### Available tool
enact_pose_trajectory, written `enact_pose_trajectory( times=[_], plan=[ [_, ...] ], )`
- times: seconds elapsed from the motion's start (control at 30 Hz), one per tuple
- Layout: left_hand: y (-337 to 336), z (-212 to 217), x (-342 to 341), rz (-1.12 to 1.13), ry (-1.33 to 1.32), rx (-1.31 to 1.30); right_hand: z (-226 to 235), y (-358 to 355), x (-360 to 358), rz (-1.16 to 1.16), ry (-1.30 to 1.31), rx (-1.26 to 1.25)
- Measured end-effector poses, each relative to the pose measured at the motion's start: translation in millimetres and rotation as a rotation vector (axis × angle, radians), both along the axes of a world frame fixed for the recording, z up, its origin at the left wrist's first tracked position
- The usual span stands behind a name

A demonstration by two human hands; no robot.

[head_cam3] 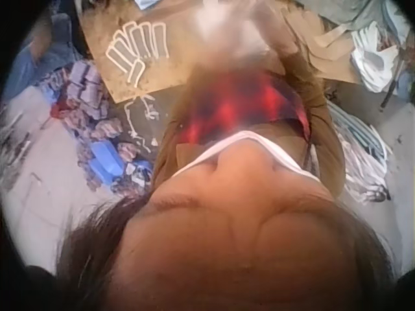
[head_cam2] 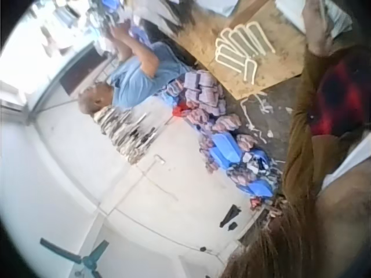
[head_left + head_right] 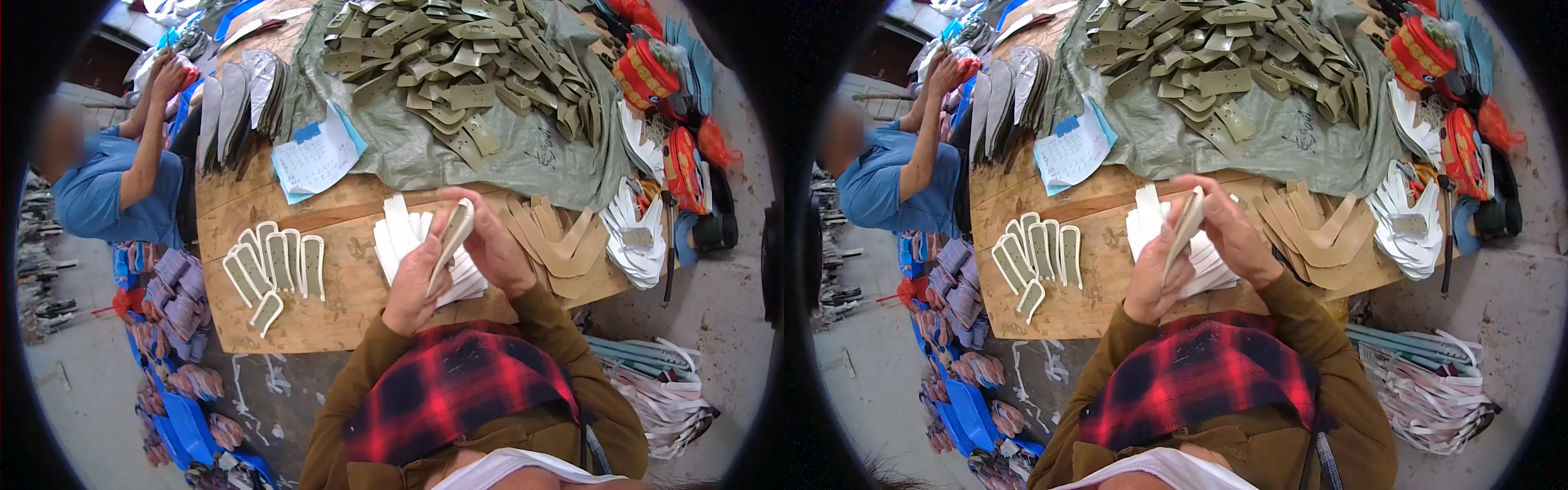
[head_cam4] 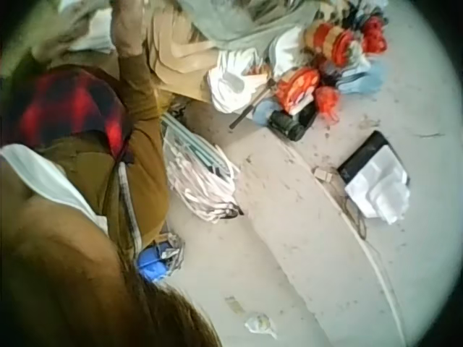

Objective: The person sits at a wooden table and assembles shoe components by hand. They pick up a white foam insole and a green fabric piece, align them, and press them together. The finished units are placed in a growing stack on the table.

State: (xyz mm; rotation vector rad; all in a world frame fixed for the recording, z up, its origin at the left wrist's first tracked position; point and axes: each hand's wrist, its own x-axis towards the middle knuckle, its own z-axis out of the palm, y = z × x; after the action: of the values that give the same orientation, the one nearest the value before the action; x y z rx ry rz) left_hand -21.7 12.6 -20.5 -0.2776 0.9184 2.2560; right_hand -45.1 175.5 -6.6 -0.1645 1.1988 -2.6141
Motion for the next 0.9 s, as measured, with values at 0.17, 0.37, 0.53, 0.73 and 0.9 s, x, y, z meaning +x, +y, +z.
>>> enact_pose_trajectory(
  times=[0.17,0.37,0.53,0.73,0.9],
  plan=[
    [6.8,10.3,11.2,-0.18,0.045,0.177,-8.0,10.2,-1.0,-0.019,-0.081,0.194],
    [1.8,21.0,15.3,-0.218,0.028,-0.095,12.2,1.2,9.9,0.13,-0.278,0.326],
    [-9.1,14.4,18.6,-0.228,0.011,-0.021,17.7,7.9,15.0,0.246,-0.173,0.325],
    [-7.8,18.7,20.5,-0.195,-0.015,0.035,4.5,8.5,10.6,0.128,-0.069,0.494],
    [-33.5,14.1,25.9,0.041,0.05,-0.098,-22.1,-17.7,41.5,0.115,-0.018,0.338]
  ],
)
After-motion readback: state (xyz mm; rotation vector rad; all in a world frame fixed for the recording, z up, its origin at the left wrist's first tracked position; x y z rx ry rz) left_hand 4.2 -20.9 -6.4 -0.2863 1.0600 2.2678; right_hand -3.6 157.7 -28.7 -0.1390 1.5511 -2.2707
